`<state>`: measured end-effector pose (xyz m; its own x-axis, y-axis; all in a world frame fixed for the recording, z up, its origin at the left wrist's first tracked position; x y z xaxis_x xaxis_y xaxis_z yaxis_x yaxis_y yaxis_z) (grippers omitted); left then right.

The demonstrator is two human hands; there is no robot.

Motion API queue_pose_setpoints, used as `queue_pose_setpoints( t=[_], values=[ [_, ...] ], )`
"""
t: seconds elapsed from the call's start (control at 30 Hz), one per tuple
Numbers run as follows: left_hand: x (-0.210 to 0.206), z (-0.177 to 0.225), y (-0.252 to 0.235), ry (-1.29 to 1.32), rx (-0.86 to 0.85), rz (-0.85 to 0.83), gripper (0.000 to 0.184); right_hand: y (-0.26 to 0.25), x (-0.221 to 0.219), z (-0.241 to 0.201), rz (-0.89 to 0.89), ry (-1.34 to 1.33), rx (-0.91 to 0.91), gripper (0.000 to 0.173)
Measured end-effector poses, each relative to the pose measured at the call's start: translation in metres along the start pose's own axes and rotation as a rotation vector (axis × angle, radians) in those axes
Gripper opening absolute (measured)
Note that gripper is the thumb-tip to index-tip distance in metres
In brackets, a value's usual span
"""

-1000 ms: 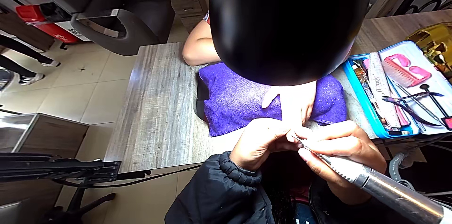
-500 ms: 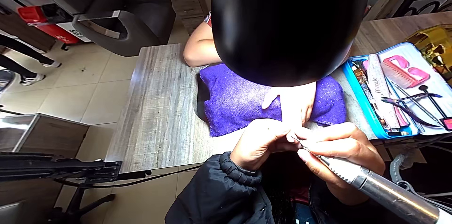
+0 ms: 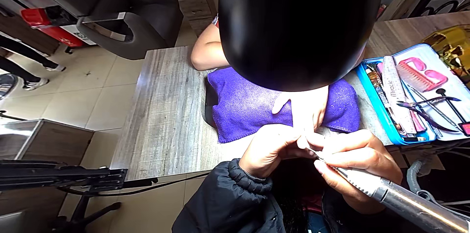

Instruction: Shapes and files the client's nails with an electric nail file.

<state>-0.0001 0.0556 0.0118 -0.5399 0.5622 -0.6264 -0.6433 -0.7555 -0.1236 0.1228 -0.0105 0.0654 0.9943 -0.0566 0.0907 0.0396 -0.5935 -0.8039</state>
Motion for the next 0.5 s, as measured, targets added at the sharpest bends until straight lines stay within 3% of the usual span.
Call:
queue_pose_setpoints(
  t=[0.5],
  values=[
    [0.012,0.001,-0.004,0.036,-0.016,0.192,0.037,-0.003,0.007,-0.004,0.041,-0.056,-0.009,0.016]
  ],
)
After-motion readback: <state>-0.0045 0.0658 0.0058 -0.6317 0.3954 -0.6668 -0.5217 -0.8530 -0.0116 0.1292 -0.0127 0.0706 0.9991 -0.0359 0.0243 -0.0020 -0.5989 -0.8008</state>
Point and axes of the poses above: each hand's wrist, its own y-axis away from the middle knuckle, its own x-axis out of the back of the hand, z = x × y, the point moved 8 cm from there along -y, towards the middle knuckle, and after that the axes turned 6 degrees about -y, right-handed, at the moved point
